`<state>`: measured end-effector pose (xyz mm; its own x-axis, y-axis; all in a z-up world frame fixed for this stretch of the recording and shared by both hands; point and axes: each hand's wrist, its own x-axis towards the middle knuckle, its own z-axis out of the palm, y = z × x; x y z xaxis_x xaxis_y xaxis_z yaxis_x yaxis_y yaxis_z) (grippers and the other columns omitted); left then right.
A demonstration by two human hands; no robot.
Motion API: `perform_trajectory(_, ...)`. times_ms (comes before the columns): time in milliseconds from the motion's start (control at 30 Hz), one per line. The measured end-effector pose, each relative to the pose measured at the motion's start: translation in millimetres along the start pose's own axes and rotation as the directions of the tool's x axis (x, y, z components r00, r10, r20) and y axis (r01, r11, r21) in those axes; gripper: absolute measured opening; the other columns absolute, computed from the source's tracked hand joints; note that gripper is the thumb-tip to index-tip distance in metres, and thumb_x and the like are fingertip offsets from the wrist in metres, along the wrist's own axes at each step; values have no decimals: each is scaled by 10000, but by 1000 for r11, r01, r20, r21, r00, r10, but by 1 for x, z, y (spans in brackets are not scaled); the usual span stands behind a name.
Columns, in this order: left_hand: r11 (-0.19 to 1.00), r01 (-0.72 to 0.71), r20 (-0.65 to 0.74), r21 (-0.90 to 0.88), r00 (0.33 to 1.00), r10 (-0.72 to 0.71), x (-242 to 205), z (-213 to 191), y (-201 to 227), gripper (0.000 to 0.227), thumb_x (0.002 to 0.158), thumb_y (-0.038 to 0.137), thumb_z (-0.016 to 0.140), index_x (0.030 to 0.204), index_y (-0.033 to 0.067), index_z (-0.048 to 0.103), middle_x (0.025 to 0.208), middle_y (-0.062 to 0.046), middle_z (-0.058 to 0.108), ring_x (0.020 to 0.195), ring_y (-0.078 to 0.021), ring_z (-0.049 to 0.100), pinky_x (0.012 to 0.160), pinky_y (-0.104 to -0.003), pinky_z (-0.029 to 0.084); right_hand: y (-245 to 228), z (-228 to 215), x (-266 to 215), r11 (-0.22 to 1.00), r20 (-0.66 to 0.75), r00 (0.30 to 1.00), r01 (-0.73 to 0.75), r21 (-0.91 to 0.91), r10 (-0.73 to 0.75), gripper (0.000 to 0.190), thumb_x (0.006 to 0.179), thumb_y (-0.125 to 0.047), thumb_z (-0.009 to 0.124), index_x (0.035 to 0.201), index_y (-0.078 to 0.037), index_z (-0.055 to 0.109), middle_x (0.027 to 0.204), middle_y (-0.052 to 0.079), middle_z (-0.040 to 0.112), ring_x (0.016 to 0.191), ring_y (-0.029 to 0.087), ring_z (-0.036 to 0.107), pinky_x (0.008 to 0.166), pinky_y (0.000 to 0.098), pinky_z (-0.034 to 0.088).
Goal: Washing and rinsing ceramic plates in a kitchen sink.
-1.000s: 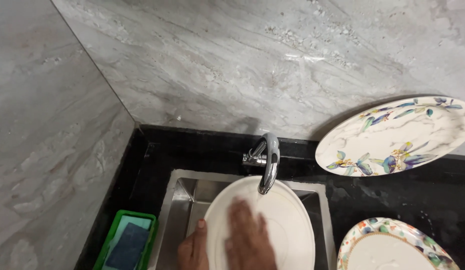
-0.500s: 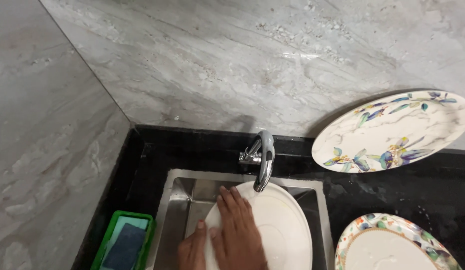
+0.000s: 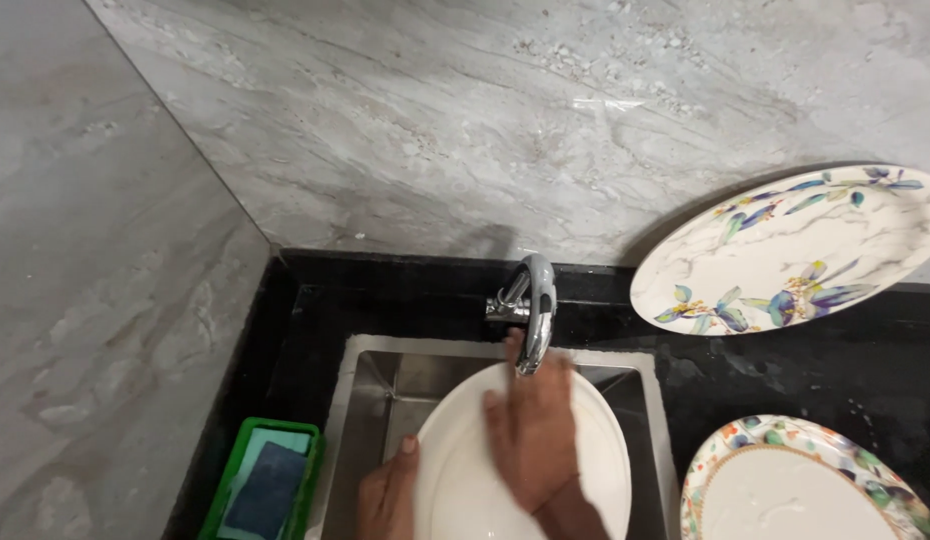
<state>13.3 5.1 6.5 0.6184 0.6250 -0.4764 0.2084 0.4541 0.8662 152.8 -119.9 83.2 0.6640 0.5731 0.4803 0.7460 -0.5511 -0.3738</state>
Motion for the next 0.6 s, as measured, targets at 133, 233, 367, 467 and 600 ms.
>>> perform_trajectory(133, 999, -21, 39, -46, 999, 23, 14, -4, -21, 548, 987, 408, 545, 1122, -74, 767, 831, -204, 768, 720, -225, 672, 676, -362, 495, -41, 3, -14, 980, 47, 997, 45, 193, -55, 707, 917, -203, 599, 1493, 124, 351, 1527, 344, 389, 1448, 496, 306, 1174, 597, 222)
perform_trajectory(233, 998, -54, 80, -36, 995, 57, 24, -9, -33, 511, 1058, 379, 540, 1181, -75, 738, 746, -222, 655, 612, -231, 514, 561, -379, 375, -46, 38, -50, 967, 12, 994, 105, 234, -111, 712, 937, -223, 593, 1487, 145, 331, 1592, 353, 313, 1493, 519, 272, 1178, 590, 241)
perform_trajectory(367, 972, -115, 140, 204, 986, 87, 8, 2, 5, 532, 972, 387, 536, 1088, -52, 814, 722, -208, 813, 572, -236, 684, 539, -388, 512, -28, 71, -90, 964, -66, 990, 140, 227, -129, 624, 1009, -249, 480, 1477, 149, 370, 1584, 358, 338, 1495, 505, 347, 1199, 560, 329)
perform_trajectory(467, 835, -340, 198, 433, 939, 280, -3, 9, 18, 525, 979, 432, 537, 999, -17, 808, 740, -134, 827, 723, -167, 823, 650, -361, 603, -21, 97, -132, 976, -54, 996, 78, 204, -68, 539, 1046, -213, 491, 1454, 132, 423, 1521, 354, 457, 1447, 480, 454, 1171, 513, 412)
perform_trajectory(600, 772, -205, 66, 602, 976, 208, 1, 28, 29, 487, 913, 425, 584, 913, 2, 826, 622, -208, 737, 615, -234, 795, 618, -398, 578, 81, 249, -245, 979, -220, 965, 170, 117, -141, 416, 1078, -128, 553, 1433, 78, 487, 1429, 333, 591, 1376, 422, 597, 1148, 442, 517)
